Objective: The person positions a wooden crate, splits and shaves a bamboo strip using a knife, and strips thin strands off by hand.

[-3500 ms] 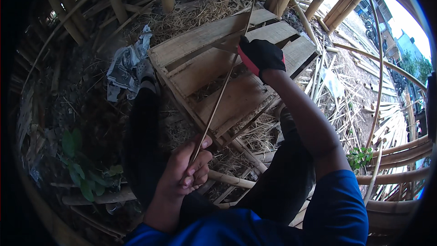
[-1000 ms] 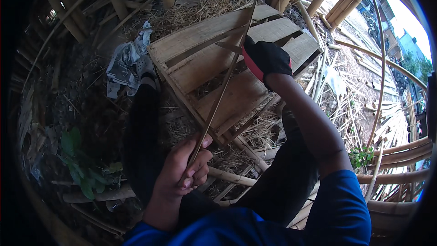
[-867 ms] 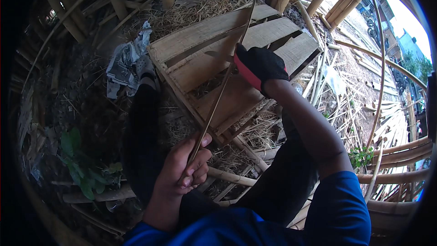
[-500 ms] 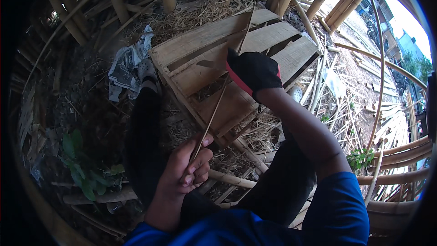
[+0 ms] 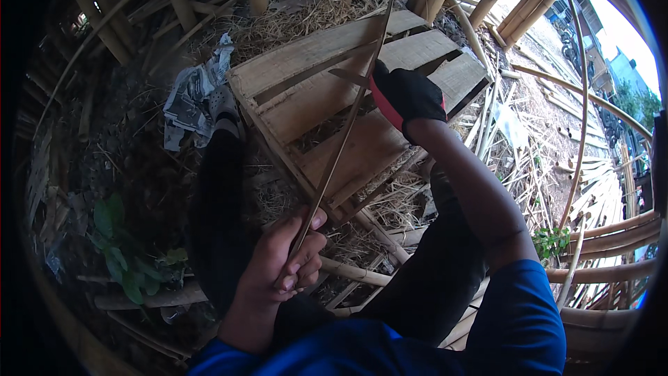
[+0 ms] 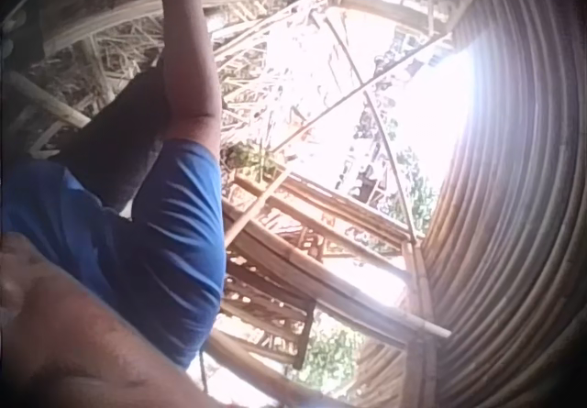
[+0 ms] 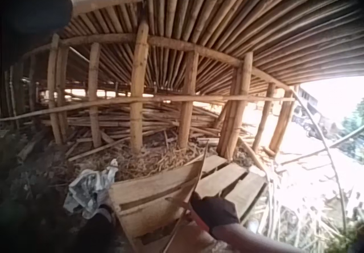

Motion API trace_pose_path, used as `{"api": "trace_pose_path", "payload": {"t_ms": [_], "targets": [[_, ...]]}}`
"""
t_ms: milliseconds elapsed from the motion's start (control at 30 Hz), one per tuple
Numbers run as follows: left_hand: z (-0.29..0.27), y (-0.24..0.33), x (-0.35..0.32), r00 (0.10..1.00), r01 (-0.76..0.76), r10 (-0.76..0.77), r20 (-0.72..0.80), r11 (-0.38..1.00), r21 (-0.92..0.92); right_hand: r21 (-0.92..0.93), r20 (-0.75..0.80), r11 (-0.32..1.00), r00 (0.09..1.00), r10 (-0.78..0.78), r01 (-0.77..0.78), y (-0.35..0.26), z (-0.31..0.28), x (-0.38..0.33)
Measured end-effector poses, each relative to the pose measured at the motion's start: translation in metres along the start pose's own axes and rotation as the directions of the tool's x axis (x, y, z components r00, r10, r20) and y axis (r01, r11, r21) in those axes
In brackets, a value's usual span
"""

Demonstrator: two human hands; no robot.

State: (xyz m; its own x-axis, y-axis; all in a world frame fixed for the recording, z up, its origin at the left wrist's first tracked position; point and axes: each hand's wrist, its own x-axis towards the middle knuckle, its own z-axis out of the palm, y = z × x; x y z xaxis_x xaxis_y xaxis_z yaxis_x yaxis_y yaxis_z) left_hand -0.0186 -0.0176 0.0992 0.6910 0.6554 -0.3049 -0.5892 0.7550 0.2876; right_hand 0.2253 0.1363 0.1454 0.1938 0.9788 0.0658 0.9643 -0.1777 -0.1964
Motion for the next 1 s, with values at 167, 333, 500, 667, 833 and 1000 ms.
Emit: {"api": "trace_pose_path", "payload": {"t_ms": [167, 333, 500, 667, 833, 1000], "targets": [[0.003, 0.0, 0.0, 1.0, 0.0, -0.001, 0.013, 0.999, 0.037, 0.005, 0.021, 1.0, 1.0, -0.021, 0.021, 0.006, 0.003, 0.004], [-0.004, 0.0, 0.004, 1.0, 0.004, -0.006, 0.022, 0.998, 0.062, 0.047, 0.118, 0.998, 0.992, -0.047, 0.042, -0.004, -0.004, -0.011], [-0.012, 0.0, 0.005, 0.999, 0.006, -0.009, 0.044, 0.998, 0.064, 0.061, 0.062, 0.998, 0.998, -0.029, 0.026, -0.018, 0.007, -0.015], [-0.006, -0.003, 0.01, 0.999, -0.003, 0.004, 0.048, 1.0, -0.021, -0.013, 0.01, 1.0, 1.0, -0.022, 0.022, -0.007, 0.003, 0.003], [-0.006, 0.0, 0.009, 0.999, 0.02, -0.018, 0.031, 0.998, -0.054, 0.012, -0.045, 1.0, 0.999, -0.011, 0.012, -0.002, 0.002, 0.014], [-0.01, 0.001, 0.01, 0.999, 0.007, -0.005, 0.036, 0.998, -0.067, 0.013, 0.042, 0.997, 0.996, -0.073, 0.073, -0.027, 0.009, -0.023]]}}
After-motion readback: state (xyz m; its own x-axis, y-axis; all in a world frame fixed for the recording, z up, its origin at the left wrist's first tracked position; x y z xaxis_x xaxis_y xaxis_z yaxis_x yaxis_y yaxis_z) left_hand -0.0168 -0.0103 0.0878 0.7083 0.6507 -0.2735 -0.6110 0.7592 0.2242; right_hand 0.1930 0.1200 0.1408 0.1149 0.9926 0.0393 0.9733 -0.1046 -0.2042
